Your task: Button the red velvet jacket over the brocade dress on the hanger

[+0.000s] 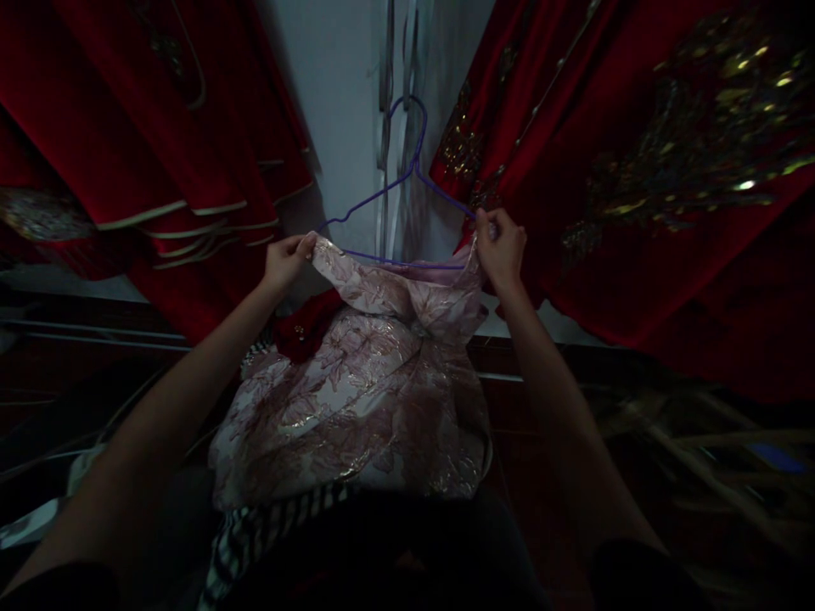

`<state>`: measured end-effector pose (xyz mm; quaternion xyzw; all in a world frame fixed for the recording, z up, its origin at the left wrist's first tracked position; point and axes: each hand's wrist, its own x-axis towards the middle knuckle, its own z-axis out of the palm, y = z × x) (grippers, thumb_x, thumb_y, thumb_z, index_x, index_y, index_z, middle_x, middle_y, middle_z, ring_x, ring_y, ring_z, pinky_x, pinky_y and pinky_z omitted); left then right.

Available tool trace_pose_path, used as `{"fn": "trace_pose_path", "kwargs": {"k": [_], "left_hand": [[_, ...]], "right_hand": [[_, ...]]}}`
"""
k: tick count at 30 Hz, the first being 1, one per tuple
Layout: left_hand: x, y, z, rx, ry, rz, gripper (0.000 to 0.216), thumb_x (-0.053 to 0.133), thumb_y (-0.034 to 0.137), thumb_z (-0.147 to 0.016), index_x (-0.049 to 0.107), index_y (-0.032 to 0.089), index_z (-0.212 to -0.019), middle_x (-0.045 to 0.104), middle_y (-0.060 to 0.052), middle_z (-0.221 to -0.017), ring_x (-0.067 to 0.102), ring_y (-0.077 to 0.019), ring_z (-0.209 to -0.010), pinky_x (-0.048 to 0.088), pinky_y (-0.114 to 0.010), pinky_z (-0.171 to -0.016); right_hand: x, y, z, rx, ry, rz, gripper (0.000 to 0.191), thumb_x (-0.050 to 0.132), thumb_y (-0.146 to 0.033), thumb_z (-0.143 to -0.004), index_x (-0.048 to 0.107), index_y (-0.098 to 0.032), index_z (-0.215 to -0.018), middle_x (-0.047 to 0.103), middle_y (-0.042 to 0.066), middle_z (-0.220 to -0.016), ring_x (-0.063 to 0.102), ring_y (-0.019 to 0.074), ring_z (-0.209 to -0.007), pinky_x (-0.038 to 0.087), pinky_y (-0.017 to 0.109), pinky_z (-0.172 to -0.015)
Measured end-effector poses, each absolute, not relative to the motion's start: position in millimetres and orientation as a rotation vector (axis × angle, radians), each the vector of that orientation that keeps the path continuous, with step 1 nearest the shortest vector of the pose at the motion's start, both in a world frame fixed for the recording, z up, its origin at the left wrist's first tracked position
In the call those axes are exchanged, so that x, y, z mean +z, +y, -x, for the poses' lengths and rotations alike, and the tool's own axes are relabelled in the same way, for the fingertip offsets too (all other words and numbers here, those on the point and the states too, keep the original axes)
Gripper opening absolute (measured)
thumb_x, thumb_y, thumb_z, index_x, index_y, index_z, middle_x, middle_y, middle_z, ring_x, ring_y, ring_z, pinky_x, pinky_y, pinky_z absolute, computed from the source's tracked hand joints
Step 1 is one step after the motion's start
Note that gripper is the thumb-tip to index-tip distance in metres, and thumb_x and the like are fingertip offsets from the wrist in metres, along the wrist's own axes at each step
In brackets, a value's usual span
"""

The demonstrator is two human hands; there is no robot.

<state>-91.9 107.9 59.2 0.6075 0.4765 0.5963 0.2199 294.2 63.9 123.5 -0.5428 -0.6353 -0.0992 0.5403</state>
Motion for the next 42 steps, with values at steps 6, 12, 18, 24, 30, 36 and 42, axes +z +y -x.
{"fn": "trace_pose_path", "kwargs": {"k": [6, 12, 18, 24, 30, 36, 42], "left_hand": [[30, 107, 111, 1.627, 1.348, -1.445, 0.059, 0.068, 0.068, -0.065, 0.073, 0.015, -0.088, 0.071, -0.005, -0.084, 0.060, -0.0164, -0.079, 0.046, -0.023, -0.068], [35, 110, 115, 1.627, 1.183, -1.420, 0.060, 0.075, 0.063, -0.061, 0.074, 0.015, -0.097, 0.072, -0.005, -0.092, 0.062, -0.0153, -0.084, 0.048, -0.024, -0.076], [30, 98, 123, 1.554, 1.162, -1.409, 0.060, 0.076, 0.061, -0.062, 0.074, 0.016, -0.102, 0.073, -0.008, -0.103, 0.064, -0.0178, -0.094, 0.050, -0.027, -0.083], [29, 100, 124, 1.567, 1.098, -1.409, 0.060, 0.077, 0.057, -0.063, 0.073, 0.015, -0.105, 0.072, -0.010, -0.110, 0.064, -0.0212, -0.102, 0.049, -0.031, -0.091], [34, 101, 123, 1.552, 1.117, -1.408, 0.063, 0.077, 0.059, -0.062, 0.073, 0.014, -0.106, 0.071, -0.010, -0.112, 0.063, -0.0219, -0.106, 0.047, -0.030, -0.095], [32, 95, 124, 1.537, 1.139, -1.376, 0.061, 0.077, 0.060, -0.061, 0.074, 0.015, -0.103, 0.073, -0.008, -0.105, 0.065, -0.0213, -0.098, 0.050, -0.030, -0.088], [29, 98, 126, 1.538, 1.111, -1.395, 0.055, 0.076, 0.057, -0.065, 0.074, 0.016, -0.102, 0.073, -0.007, -0.104, 0.065, -0.0191, -0.096, 0.049, -0.028, -0.087]], "right_hand": [[127, 65, -295, -0.239, -1.500, 1.255, 0.042, 0.041, -0.056, -0.094, 0.056, -0.021, -0.076, 0.059, 0.001, -0.071, 0.059, 0.0157, -0.075, 0.043, 0.033, -0.084], [129, 65, -299, -0.248, -1.475, 1.253, 0.044, 0.042, -0.059, -0.092, 0.056, -0.021, -0.076, 0.060, 0.000, -0.072, 0.058, 0.0159, -0.073, 0.042, 0.037, -0.089], [129, 65, -298, -0.230, -1.481, 1.255, 0.041, 0.042, -0.056, -0.093, 0.056, -0.021, -0.077, 0.060, 0.001, -0.074, 0.059, 0.0169, -0.077, 0.041, 0.038, -0.091], [130, 66, -301, -0.251, -1.496, 1.252, 0.044, 0.041, -0.059, -0.092, 0.056, -0.021, -0.076, 0.059, 0.000, -0.070, 0.056, 0.0144, -0.069, 0.043, 0.033, -0.084], [131, 66, -302, -0.263, -1.479, 1.233, 0.046, 0.042, -0.062, -0.091, 0.056, -0.022, -0.075, 0.059, 0.001, -0.070, 0.056, 0.0153, -0.067, 0.043, 0.032, -0.077], [130, 66, -301, -0.233, -1.481, 1.240, 0.044, 0.042, -0.060, -0.091, 0.057, -0.022, -0.076, 0.060, 0.002, -0.072, 0.058, 0.0170, -0.071, 0.043, 0.033, -0.078], [130, 67, -303, -0.214, -1.499, 1.230, 0.046, 0.041, -0.063, -0.091, 0.056, -0.022, -0.076, 0.060, 0.002, -0.072, 0.059, 0.0173, -0.074, 0.043, 0.035, -0.082]]}}
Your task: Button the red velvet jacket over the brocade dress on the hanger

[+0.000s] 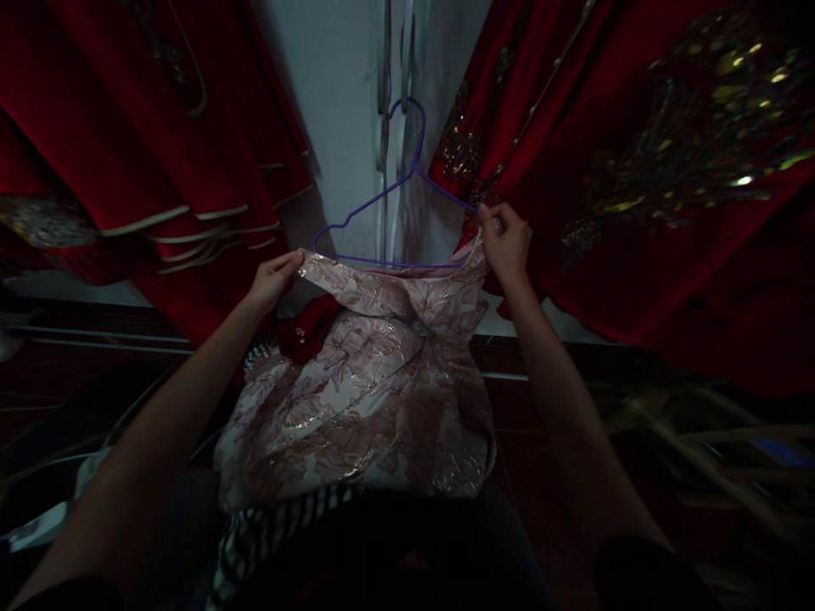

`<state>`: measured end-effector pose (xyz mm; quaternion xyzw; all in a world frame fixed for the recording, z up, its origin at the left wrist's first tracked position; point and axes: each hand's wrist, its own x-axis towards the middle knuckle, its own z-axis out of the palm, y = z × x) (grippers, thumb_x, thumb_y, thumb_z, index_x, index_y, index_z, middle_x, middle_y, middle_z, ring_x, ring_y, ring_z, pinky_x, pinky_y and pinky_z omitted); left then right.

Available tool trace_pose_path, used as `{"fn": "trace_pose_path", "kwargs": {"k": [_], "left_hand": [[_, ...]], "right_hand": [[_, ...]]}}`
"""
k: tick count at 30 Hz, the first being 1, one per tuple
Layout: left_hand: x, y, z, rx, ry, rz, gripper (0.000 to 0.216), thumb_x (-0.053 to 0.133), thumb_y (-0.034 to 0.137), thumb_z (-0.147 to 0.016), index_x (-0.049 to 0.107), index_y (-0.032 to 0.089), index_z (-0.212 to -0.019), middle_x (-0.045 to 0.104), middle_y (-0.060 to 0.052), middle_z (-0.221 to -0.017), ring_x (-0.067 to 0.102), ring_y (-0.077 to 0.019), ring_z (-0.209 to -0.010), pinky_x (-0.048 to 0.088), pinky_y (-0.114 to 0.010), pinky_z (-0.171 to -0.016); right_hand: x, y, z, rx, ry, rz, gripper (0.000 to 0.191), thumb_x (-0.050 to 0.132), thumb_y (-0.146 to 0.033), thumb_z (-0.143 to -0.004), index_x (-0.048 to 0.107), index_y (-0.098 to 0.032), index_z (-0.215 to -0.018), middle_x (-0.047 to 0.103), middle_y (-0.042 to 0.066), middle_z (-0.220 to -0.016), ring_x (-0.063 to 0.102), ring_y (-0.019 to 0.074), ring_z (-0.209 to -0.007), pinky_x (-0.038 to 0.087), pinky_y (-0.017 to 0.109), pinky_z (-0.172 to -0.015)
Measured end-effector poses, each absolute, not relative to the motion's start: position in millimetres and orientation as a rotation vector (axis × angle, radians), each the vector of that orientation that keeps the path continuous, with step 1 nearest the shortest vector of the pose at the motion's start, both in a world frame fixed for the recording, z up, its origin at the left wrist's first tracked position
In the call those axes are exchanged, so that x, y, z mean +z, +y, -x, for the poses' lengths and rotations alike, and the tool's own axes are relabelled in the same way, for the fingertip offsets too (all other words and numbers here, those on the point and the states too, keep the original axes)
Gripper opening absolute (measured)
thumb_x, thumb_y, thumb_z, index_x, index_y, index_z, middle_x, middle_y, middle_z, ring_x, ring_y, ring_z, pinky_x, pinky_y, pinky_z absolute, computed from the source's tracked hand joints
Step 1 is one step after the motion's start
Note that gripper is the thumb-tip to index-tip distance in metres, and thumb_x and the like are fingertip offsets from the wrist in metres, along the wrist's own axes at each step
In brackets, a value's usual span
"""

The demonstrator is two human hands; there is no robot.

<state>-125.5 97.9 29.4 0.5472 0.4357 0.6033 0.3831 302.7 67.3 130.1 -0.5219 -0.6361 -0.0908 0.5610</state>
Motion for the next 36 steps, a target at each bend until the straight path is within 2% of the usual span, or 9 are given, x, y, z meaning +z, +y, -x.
{"fn": "trace_pose_path", "kwargs": {"k": [15, 22, 27, 29, 33, 34, 36], "left_hand": [[51, 109, 120, 1.506, 1.050, -1.434, 0.048, 0.077, 0.053, -0.064, 0.075, 0.015, -0.094, 0.073, -0.007, -0.092, 0.065, -0.0173, -0.087, 0.050, -0.027, -0.083], [96, 116, 80, 1.489, 1.048, -1.670, 0.052, 0.075, 0.057, -0.067, 0.075, 0.015, -0.097, 0.073, -0.005, -0.088, 0.064, -0.0164, -0.082, 0.050, -0.025, -0.076], [119, 111, 59, 1.482, 1.054, -1.793, 0.047, 0.073, 0.051, -0.072, 0.072, 0.011, -0.096, 0.071, -0.004, -0.083, 0.063, -0.0144, -0.080, 0.048, -0.023, -0.072], [114, 113, 66, 1.491, 1.040, -1.729, 0.044, 0.069, 0.051, -0.076, 0.070, 0.013, -0.099, 0.071, -0.003, -0.084, 0.063, -0.0132, -0.080, 0.048, -0.022, -0.071], [75, 112, 87, 1.532, 1.169, -1.403, 0.037, 0.044, 0.046, -0.091, 0.059, 0.016, -0.107, 0.067, -0.002, -0.084, 0.061, -0.0103, -0.072, 0.048, -0.025, -0.069], [60, 108, 91, 1.521, 1.266, -1.354, 0.034, 0.043, 0.043, -0.091, 0.055, 0.016, -0.107, 0.066, -0.003, -0.086, 0.061, -0.0107, -0.071, 0.049, -0.027, -0.069], [27, 95, 97, 1.427, 1.446, -1.396, 0.035, 0.061, 0.036, -0.078, 0.051, 0.016, -0.105, 0.064, -0.007, -0.096, 0.062, -0.0146, -0.078, 0.051, -0.031, -0.073]], "right_hand": [[132, 67, -305, -0.185, -1.530, 1.213, 0.045, 0.042, -0.060, -0.091, 0.057, -0.022, -0.073, 0.057, 0.001, -0.069, 0.056, 0.0151, -0.069, 0.043, 0.031, -0.077], [123, 69, -298, -0.147, -1.533, 1.204, 0.047, 0.039, -0.062, -0.091, 0.056, -0.022, -0.073, 0.057, 0.001, -0.067, 0.054, 0.0148, -0.066, 0.044, 0.029, -0.070], [117, 72, -294, -0.163, -1.531, 1.199, 0.048, 0.038, -0.062, -0.092, 0.055, -0.022, -0.071, 0.055, 0.000, -0.065, 0.053, 0.0138, -0.064, 0.043, 0.028, -0.067], [117, 72, -294, -0.156, -1.532, 1.204, 0.048, 0.038, -0.062, -0.092, 0.055, -0.022, -0.071, 0.055, 0.000, -0.065, 0.052, 0.0136, -0.063, 0.042, 0.028, -0.066], [118, 70, -292, -0.117, -1.531, 1.228, 0.047, 0.039, -0.061, -0.092, 0.055, -0.022, -0.072, 0.053, 0.000, -0.066, 0.052, 0.0142, -0.064, 0.043, 0.029, -0.067], [118, 69, -292, -0.113, -1.529, 1.237, 0.047, 0.038, -0.061, -0.092, 0.056, -0.022, -0.072, 0.053, 0.000, -0.066, 0.052, 0.0145, -0.065, 0.043, 0.030, -0.067], [119, 68, -290, -0.120, -1.527, 1.257, 0.047, 0.038, -0.061, -0.091, 0.056, -0.023, -0.072, 0.052, 0.000, -0.065, 0.053, 0.0147, -0.064, 0.043, 0.030, -0.066]]}}
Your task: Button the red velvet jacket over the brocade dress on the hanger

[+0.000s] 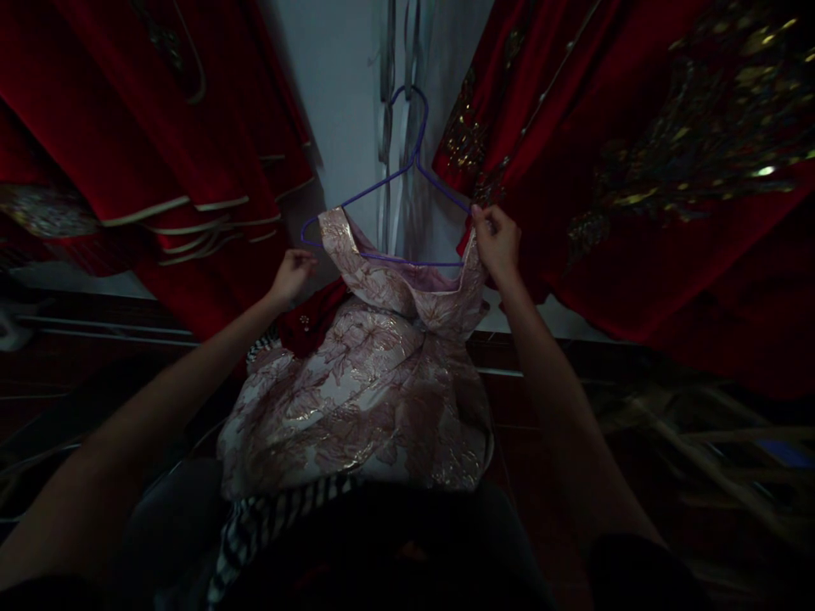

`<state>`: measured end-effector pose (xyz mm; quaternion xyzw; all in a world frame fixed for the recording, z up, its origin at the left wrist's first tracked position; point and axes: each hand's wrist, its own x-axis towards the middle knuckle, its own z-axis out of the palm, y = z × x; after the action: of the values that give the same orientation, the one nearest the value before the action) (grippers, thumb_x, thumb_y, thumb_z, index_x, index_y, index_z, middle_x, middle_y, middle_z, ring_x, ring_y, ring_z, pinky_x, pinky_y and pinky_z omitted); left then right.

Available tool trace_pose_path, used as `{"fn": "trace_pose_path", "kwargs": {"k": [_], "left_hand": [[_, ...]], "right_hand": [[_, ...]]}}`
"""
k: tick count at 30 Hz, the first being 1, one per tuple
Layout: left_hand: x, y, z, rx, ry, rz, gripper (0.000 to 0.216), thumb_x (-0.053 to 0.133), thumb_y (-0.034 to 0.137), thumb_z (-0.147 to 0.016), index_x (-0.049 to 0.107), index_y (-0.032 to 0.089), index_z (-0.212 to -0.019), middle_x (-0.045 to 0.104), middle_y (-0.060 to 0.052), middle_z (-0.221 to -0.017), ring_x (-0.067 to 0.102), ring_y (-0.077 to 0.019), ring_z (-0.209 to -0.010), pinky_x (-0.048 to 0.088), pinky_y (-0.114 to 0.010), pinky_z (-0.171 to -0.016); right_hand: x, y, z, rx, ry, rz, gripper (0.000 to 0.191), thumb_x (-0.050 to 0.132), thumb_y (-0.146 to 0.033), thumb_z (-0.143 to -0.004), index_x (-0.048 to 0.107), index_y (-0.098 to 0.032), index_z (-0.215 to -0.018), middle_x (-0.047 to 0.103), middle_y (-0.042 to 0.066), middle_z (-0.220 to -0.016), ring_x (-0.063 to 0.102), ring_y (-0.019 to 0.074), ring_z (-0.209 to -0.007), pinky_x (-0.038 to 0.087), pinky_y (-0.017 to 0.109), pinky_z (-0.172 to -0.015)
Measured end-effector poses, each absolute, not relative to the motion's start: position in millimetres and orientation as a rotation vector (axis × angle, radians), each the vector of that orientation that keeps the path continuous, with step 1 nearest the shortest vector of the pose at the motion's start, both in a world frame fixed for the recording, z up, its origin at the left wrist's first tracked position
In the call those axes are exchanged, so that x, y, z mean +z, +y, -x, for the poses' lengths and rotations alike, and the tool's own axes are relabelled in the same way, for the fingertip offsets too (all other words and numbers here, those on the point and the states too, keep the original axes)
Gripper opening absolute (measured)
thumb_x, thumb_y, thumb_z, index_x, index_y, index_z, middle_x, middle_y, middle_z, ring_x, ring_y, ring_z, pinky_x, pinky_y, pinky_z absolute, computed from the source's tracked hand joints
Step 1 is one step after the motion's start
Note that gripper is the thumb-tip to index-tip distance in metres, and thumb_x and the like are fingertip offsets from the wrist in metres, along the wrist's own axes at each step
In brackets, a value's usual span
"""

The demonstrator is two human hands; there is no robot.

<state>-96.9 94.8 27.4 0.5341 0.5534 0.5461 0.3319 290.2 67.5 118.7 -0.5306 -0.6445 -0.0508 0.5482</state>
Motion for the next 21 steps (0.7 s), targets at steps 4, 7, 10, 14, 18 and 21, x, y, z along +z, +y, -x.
{"fn": "trace_pose_path", "kwargs": {"k": [4, 7, 10, 14, 18, 21], "left_hand": [[-24, 62, 112, 1.049, 1.654, -1.871, 0.069, 0.078, 0.025, -0.051, 0.050, 0.018, -0.113, 0.055, -0.014, -0.121, 0.058, -0.0310, -0.110, 0.048, -0.043, -0.094], [-36, 52, 130, 1.002, 1.736, -2.056, 0.051, 0.066, 0.023, -0.061, 0.056, 0.020, -0.110, 0.056, -0.014, -0.121, 0.056, -0.0332, -0.114, 0.044, -0.043, -0.101], [-31, 56, 151, 1.124, 1.691, -1.970, 0.034, 0.061, 0.028, -0.067, 0.064, 0.020, -0.100, 0.066, -0.010, -0.105, 0.062, -0.0283, -0.100, 0.047, -0.039, -0.095], [-11, 64, 172, 1.148, 1.590, -1.579, 0.037, 0.076, 0.045, -0.061, 0.071, 0.019, -0.087, 0.069, -0.004, -0.077, 0.062, -0.0211, -0.071, 0.049, -0.031, -0.070], [22, 72, 177, 1.072, 1.489, -1.393, 0.052, 0.085, 0.052, -0.051, 0.072, 0.019, -0.089, 0.070, -0.001, -0.074, 0.060, -0.0188, -0.068, 0.046, -0.028, -0.060], [55, 93, 165, 1.218, 1.424, -1.361, 0.042, 0.081, 0.047, -0.065, 0.069, 0.018, -0.093, 0.069, 0.004, -0.075, 0.058, -0.0134, -0.073, 0.047, -0.026, -0.068]], "right_hand": [[120, 66, -289, -0.145, -1.533, 1.271, 0.048, 0.036, -0.063, -0.091, 0.054, -0.023, -0.071, 0.052, 0.000, -0.064, 0.053, 0.0145, -0.065, 0.043, 0.029, -0.066], [121, 66, -289, -0.130, -1.528, 1.272, 0.048, 0.036, -0.062, -0.091, 0.052, -0.022, -0.070, 0.052, 0.000, -0.064, 0.053, 0.0142, -0.065, 0.042, 0.028, -0.066], [120, 68, -289, -0.085, -1.523, 1.267, 0.046, 0.039, -0.060, -0.092, 0.052, -0.022, -0.069, 0.054, 0.000, -0.065, 0.053, 0.0139, -0.066, 0.042, 0.028, -0.068], [118, 72, -289, -0.052, -1.522, 1.241, 0.044, 0.042, -0.058, -0.092, 0.052, -0.022, -0.069, 0.055, 0.000, -0.066, 0.053, 0.0140, -0.066, 0.042, 0.028, -0.070], [119, 73, -290, -0.040, -1.524, 1.255, 0.044, 0.042, -0.059, -0.091, 0.053, -0.022, -0.069, 0.056, 0.000, -0.067, 0.055, 0.0146, -0.068, 0.042, 0.028, -0.071], [121, 69, -289, -0.007, -1.548, 1.258, 0.044, 0.041, -0.059, -0.092, 0.053, -0.022, -0.070, 0.058, 0.001, -0.069, 0.056, 0.0151, -0.070, 0.043, 0.029, -0.073]]}}
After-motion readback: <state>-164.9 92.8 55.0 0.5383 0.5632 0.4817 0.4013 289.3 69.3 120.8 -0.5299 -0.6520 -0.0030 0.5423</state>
